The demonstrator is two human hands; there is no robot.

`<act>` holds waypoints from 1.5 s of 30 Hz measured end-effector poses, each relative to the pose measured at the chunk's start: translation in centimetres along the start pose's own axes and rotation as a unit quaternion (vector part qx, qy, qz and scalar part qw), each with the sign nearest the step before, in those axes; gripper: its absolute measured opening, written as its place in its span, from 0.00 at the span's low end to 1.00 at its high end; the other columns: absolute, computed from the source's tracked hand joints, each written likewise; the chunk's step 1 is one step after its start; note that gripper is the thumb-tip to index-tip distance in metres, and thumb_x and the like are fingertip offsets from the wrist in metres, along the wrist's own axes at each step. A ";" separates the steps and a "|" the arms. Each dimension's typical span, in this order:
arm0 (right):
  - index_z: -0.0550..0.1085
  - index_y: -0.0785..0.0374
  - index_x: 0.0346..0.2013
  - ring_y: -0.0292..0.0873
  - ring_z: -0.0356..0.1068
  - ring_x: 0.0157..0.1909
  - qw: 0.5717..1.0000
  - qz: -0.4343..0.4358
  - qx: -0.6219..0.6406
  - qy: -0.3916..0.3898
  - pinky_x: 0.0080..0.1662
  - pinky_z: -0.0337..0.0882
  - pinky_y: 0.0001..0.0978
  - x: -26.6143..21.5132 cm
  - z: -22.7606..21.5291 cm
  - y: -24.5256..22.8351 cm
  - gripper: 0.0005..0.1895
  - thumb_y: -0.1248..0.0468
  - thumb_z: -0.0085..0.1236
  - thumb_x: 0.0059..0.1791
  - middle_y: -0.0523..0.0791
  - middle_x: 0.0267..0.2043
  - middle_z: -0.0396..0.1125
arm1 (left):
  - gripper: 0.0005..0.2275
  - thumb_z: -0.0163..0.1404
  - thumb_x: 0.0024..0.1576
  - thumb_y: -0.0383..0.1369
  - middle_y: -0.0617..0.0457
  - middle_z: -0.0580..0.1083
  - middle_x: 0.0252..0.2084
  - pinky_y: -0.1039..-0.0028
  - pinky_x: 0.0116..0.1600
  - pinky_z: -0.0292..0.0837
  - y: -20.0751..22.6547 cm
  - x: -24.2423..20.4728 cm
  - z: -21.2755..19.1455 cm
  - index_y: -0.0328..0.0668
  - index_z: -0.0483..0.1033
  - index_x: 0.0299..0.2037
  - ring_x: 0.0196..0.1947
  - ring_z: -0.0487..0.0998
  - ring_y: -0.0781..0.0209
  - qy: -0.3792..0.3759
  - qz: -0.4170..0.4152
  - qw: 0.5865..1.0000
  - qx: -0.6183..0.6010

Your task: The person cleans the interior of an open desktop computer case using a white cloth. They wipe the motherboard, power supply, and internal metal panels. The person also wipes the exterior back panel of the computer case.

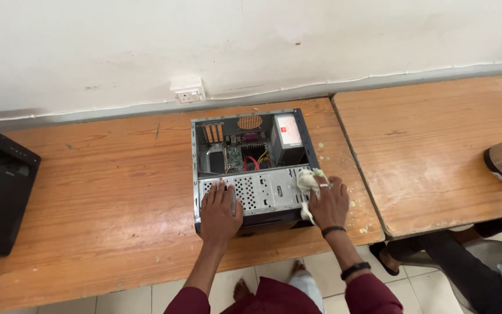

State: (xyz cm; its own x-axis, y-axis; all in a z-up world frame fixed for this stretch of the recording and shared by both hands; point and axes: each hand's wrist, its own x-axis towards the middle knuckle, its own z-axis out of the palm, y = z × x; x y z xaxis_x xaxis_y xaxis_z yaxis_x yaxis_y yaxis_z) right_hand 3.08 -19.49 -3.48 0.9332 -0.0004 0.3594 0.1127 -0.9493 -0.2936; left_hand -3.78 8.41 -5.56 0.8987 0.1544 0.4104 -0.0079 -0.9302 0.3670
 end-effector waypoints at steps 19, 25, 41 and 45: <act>0.78 0.47 0.51 0.45 0.67 0.50 0.959 -0.179 0.030 -0.215 0.53 0.69 0.42 2.9 -2.1 4.5 0.17 0.61 0.60 0.47 0.44 0.50 0.69 | 0.19 0.48 0.59 0.39 0.44 0.71 0.65 0.56 0.70 0.58 0.6 -0.1 -0.3 0.43 0.77 0.58 0.69 0.67 0.48 0.002 -0.019 0.999 0.027; 0.76 0.59 0.56 0.54 0.67 0.56 0.996 -0.077 0.038 -0.024 0.57 0.69 0.46 3.5 3.2 10.8 0.21 0.63 0.58 0.48 0.52 0.51 0.68 | 0.17 0.49 0.59 0.39 0.47 0.72 0.65 0.58 0.70 0.60 1.1 -0.1 -0.6 0.45 0.78 0.57 0.69 0.68 0.50 0.012 -0.033 0.999 0.023; 0.70 0.64 0.60 0.41 0.64 0.60 0.826 0.080 0.548 -0.108 0.62 0.64 0.32 4.3 5.7 6.8 0.20 0.54 0.47 0.59 0.48 0.58 0.67 | 0.18 0.51 0.58 0.38 0.47 0.73 0.63 0.57 0.67 0.62 1.5 0.0 -0.7 0.43 0.77 0.56 0.68 0.68 0.49 0.025 -0.019 0.999 0.044; 0.75 0.64 0.44 0.45 0.69 0.50 0.867 0.089 0.468 -0.145 0.51 0.71 0.36 -0.1 3.3 7.5 0.12 0.57 0.55 0.56 0.51 0.52 0.65 | 0.18 0.51 0.57 0.38 0.47 0.73 0.63 0.57 0.68 0.62 1.8 0.2 -1.3 0.43 0.77 0.57 0.68 0.68 0.50 0.017 -0.025 0.999 0.045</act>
State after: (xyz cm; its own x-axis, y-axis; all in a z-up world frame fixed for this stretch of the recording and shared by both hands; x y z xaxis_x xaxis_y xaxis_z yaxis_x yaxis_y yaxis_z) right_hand 4.94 -25.57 -8.63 0.9955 0.0875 0.0377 0.0601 -0.2705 -0.9609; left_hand -4.18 7.22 -3.74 0.8814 0.2118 0.4221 0.0779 -0.9467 0.3125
